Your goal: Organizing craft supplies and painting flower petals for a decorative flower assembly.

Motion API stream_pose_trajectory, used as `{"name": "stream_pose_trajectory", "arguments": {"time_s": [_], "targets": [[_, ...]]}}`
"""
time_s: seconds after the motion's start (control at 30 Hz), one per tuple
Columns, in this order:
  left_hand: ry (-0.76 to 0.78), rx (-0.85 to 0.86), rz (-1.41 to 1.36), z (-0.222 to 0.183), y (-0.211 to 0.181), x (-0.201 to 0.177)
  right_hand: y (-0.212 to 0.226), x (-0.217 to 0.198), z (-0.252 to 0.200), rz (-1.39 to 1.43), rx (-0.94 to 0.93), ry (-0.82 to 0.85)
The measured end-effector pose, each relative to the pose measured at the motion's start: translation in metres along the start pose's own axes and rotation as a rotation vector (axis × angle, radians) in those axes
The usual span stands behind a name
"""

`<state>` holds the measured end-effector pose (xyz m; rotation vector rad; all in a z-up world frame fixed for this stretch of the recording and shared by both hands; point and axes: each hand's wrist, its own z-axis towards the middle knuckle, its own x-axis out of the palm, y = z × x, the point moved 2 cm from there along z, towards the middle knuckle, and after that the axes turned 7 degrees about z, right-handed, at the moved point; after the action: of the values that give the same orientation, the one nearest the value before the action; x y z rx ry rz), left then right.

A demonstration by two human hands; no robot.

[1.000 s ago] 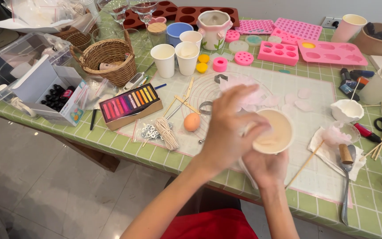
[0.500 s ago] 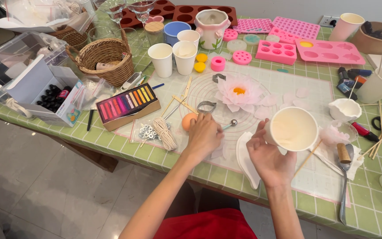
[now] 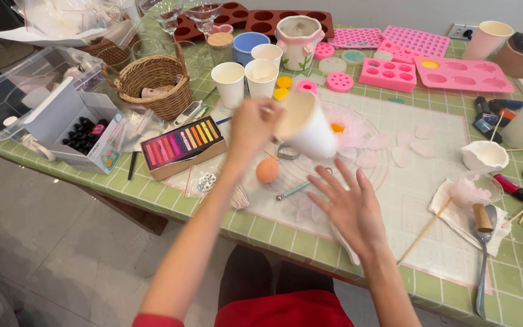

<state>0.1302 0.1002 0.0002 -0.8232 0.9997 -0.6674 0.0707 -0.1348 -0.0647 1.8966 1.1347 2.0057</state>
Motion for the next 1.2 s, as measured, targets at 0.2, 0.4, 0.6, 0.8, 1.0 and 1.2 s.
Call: {"name": "stream_pose_trajectory", "arguments": {"time_s": [0.2, 0.4, 0.6, 0.8, 1.0, 1.2], "targets": [[-0.278, -0.144, 0.532, 0.084, 0.066, -0.053, 0.037, -0.079, 0.002, -0.313, -0.228, -0.123], [-0.303, -0.287, 0.683, 0.108, 0.127, -0.039, 0.060, -0.076, 0.001, -0.270, -0.261, -0.226], [-0.512, -0.007, 0.894, 0.080, 0.078, -0.034, 0.064, -0.110, 0.038, 0.005, -0.184, -0.227], [-0.116, 0.031, -0.049, 0.084, 0.107, 0.102, 0.051, -0.137, 0.098, 0.264, -0.046, -0.240], [0.083, -0.402, -0.457, 0.091, 0.127, 0.161, 0.039, -0.131, 0.123, 0.336, 0.024, -0.313], [0.168, -0.510, -0.708, 0.097, 0.133, 0.182, 0.040, -0.115, 0.132, 0.295, 0.056, -0.265]]}}
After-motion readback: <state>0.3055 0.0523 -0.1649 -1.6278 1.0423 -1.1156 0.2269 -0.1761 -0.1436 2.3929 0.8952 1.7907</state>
